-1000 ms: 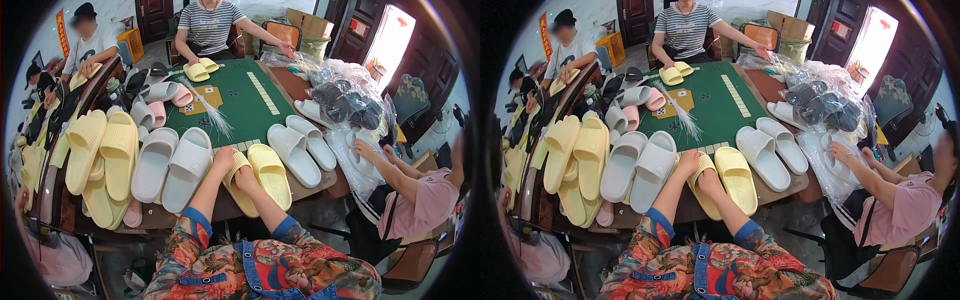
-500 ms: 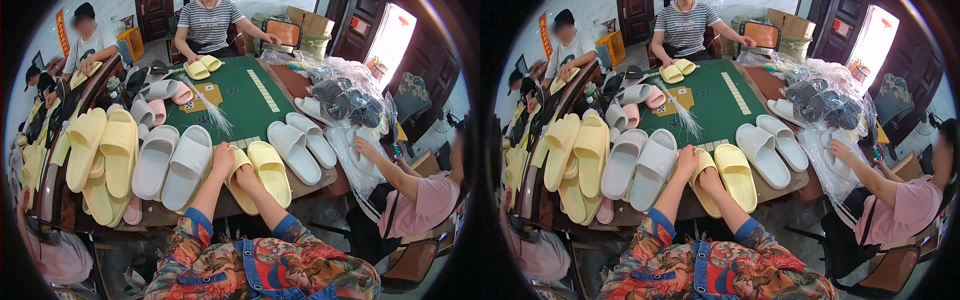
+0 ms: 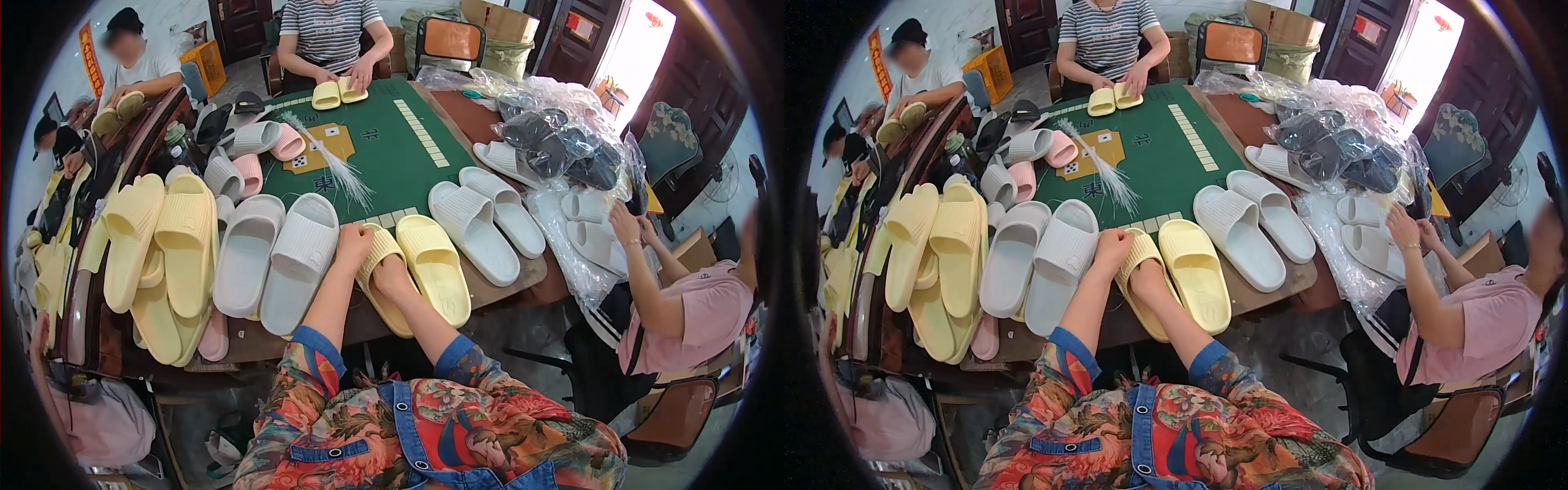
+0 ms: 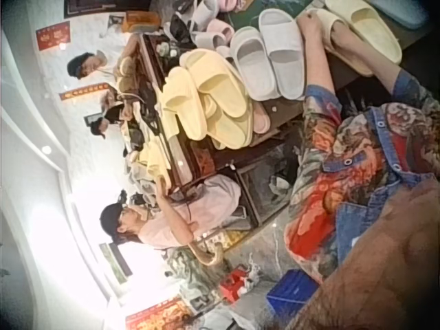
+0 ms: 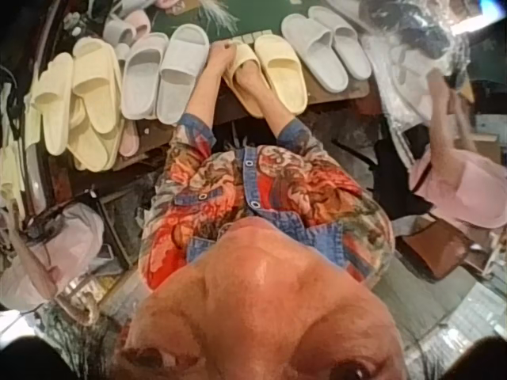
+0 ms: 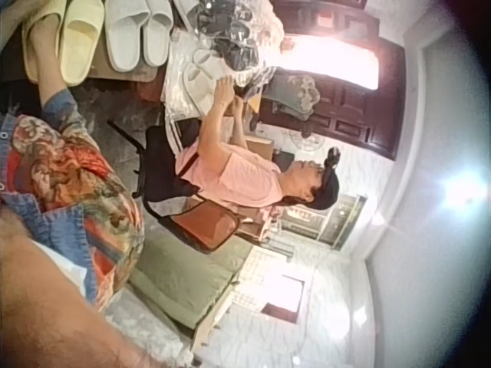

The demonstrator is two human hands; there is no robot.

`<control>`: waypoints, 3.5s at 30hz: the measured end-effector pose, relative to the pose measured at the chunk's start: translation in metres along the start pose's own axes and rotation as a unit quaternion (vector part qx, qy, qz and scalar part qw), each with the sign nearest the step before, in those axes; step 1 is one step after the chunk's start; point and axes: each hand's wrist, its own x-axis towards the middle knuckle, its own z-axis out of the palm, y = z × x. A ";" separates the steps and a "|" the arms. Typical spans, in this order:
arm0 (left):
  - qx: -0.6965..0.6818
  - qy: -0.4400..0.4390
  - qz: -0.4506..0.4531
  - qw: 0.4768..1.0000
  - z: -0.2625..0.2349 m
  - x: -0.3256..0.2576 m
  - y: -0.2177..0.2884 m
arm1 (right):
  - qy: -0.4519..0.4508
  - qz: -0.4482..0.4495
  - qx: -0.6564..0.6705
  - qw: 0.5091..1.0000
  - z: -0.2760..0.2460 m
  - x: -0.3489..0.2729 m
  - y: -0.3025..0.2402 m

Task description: The person pairs up various slippers on the table, attaching them together by threading plastic tag fasteners through them by hand.

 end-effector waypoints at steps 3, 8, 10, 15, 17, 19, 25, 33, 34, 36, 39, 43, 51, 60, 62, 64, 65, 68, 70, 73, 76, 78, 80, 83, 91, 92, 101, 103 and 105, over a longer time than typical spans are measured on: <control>-0.026 0.070 0.053 0.996 0.001 -0.003 -0.010 | -0.035 0.019 -0.024 0.999 -0.001 -0.004 -0.004; -0.041 0.096 0.069 0.992 -0.001 0.001 -0.018 | 0.051 -0.240 0.006 0.969 -0.028 -0.051 0.003; -0.059 0.079 0.087 0.991 0.001 0.009 -0.014 | -0.005 -0.082 0.143 0.986 -0.056 -0.060 0.013; -0.010 0.093 0.133 0.987 0.002 0.015 0.035 | -0.046 0.215 0.537 0.814 -0.115 -0.037 0.019; 0.093 0.124 0.258 0.954 0.010 0.015 0.063 | -0.037 0.261 0.485 0.834 -0.119 -0.031 0.015; 0.083 0.089 0.269 0.955 0.027 0.017 0.072 | -0.047 0.269 0.473 0.838 -0.113 -0.028 0.016; -0.005 -0.131 0.195 0.972 0.049 0.015 0.044 | -0.110 0.256 0.405 0.871 -0.100 -0.034 0.025; -0.152 -0.209 0.112 0.960 0.041 0.010 0.044 | -0.100 0.106 -0.011 0.989 -0.092 -0.018 0.022; -0.214 -0.218 0.097 0.947 0.040 0.011 0.044 | -0.104 0.112 -0.035 0.988 -0.090 -0.018 0.019; -0.277 -0.235 0.075 0.929 0.037 0.011 0.040 | -0.124 0.084 -0.104 0.983 -0.091 -0.014 0.014; -0.369 -0.197 0.038 0.908 0.038 0.010 0.033 | -0.012 -0.041 -0.261 0.964 -0.089 -0.024 -0.003; -0.392 -0.186 0.036 0.900 0.040 0.005 0.043 | -0.058 -0.041 -0.266 0.961 -0.093 -0.022 -0.005; -0.365 -0.142 0.024 0.920 0.044 0.014 0.031 | -0.059 0.019 0.230 0.971 -0.101 -0.044 0.019; -0.299 -0.254 0.059 0.918 0.041 0.022 0.027 | -0.040 0.115 0.004 0.993 -0.080 -0.010 -0.007; -0.336 -0.270 0.029 0.902 0.037 0.024 0.028 | -0.035 0.101 -0.005 0.994 -0.079 -0.005 -0.008; -0.368 -0.306 -0.020 0.878 0.031 0.024 0.028 | -0.032 0.086 -0.013 0.996 -0.073 0.001 -0.001; -0.368 -0.308 -0.018 0.877 0.031 0.023 0.030 | -0.024 0.087 0.055 0.994 -0.069 0.004 0.010; -0.375 -0.339 -0.012 0.863 0.028 0.020 0.035 | 0.002 0.103 0.172 0.980 -0.058 0.006 0.026; -0.397 -0.343 -0.034 0.850 0.026 0.017 0.034 | 0.018 0.119 0.222 0.968 -0.057 0.006 0.025; -0.403 -0.299 -0.004 0.865 0.028 0.014 0.031 | -0.004 0.168 0.270 0.948 -0.061 0.001 0.012; -0.440 -0.301 0.005 0.846 0.031 0.015 0.028 | 0.039 0.183 0.258 0.948 -0.057 -0.002 0.014; -0.444 -0.300 0.005 0.844 0.034 0.014 0.032 | 0.092 0.112 0.151 0.978 -0.048 0.007 0.047; -0.450 -0.289 0.002 0.845 0.029 0.012 0.030 | 0.043 0.139 0.189 0.971 -0.057 -0.003 0.024; -0.441 -0.254 -0.002 0.861 0.030 0.009 0.032 | 0.005 0.145 0.266 0.953 -0.065 -0.013 0.013; -0.246 0.053 0.086 0.964 0.028 0.000 0.035 | 0.086 -0.022 0.301 0.950 -0.071 -0.046 0.009; -0.210 0.111 0.107 0.966 0.022 -0.002 0.038 | 0.091 -0.085 0.132 0.983 -0.084 -0.057 -0.011; -0.319 0.094 0.147 0.932 0.017 -0.034 0.072 | 0.215 -0.333 -0.203 0.896 -0.125 -0.006 -0.011; -0.442 0.084 0.047 0.892 0.016 -0.026 0.050 | 0.016 -0.108 -0.199 0.974 -0.114 -0.012 0.000; -0.462 0.083 0.012 0.883 0.015 -0.023 0.035 | -0.016 -0.018 -0.273 0.962 -0.108 -0.033 -0.014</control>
